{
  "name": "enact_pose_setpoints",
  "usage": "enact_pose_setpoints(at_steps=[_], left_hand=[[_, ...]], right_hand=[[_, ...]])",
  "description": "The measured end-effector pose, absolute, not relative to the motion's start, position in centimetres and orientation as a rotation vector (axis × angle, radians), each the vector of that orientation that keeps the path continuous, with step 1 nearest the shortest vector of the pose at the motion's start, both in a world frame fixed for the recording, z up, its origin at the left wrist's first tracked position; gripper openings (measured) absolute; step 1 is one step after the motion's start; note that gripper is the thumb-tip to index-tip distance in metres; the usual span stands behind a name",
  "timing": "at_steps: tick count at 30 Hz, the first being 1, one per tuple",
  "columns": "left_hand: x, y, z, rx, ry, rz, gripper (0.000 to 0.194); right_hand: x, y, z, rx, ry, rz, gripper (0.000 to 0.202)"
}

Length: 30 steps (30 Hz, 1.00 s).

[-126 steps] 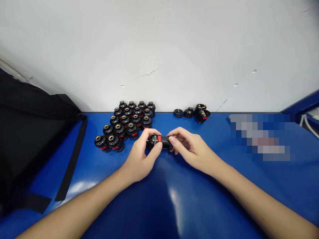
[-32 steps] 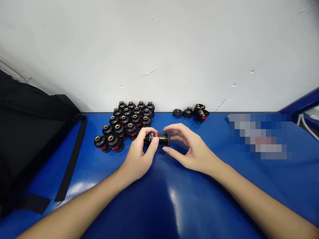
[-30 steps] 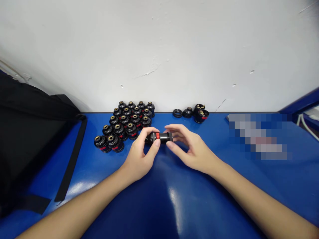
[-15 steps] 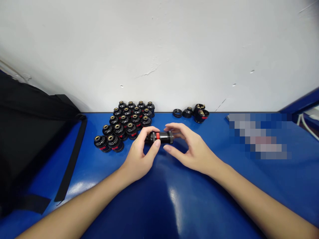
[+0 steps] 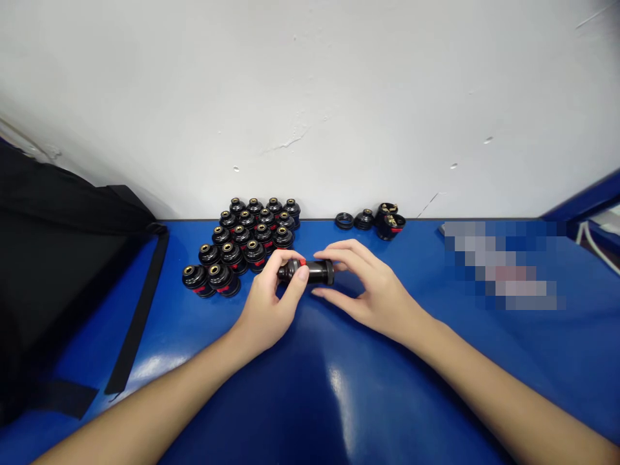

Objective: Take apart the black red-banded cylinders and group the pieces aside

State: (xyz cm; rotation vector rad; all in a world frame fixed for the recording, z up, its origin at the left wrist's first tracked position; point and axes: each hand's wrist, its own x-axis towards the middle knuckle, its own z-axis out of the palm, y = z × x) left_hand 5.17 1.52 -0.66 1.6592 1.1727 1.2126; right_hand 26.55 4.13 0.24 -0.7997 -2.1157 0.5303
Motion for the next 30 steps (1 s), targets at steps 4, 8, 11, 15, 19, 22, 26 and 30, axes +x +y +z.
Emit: enact_pose_setpoints(at_steps=[4, 8, 11, 15, 19, 22, 26, 30], left_hand=[[5.0, 1.5, -0.7, 1.79, 1.03, 1.234, 0.026], [5.1, 1.5, -0.7, 1.849, 1.08, 1.232, 0.026], [5.3, 1.5, -0.5, 1.758, 1.184, 1.253, 0.018], [5.4, 1.5, -0.4, 1.626, 1.286, 1.236, 0.02], [5.4, 1.4, -0.4, 1.667, 1.245, 1.265, 0.017], [5.4, 1.4, -0.4, 1.67, 1.241, 1.29, 0.016], [5.5, 1.4, -0.3, 1.66, 1.241, 1.308, 0.013], [5.6, 1.5, -0.4, 1.717, 1.272, 1.297, 0.016]], right_hand=[[26.5, 4.0, 0.5, -0.973, -2.105, 0.69, 0.038], [26.6, 4.0, 0.6, -1.006, -2.11, 0.713, 0.032], [26.6, 4.1, 0.5, -0.87, -2.116, 0.653, 0.028], [26.7, 4.3, 0.3, -0.781, -2.088, 0.527, 0.028], [26.9, 4.5, 0.0, -0.852, -2.007, 0.587, 0.028], [27.0, 4.7, 0.0, -0.925, -1.999, 0.566, 0.021], [27.2, 5.0, 0.0, -0.972, -2.084, 0.416, 0.014], [27.2, 5.3, -0.3, -0.996, -2.133, 0.354, 0.011]])
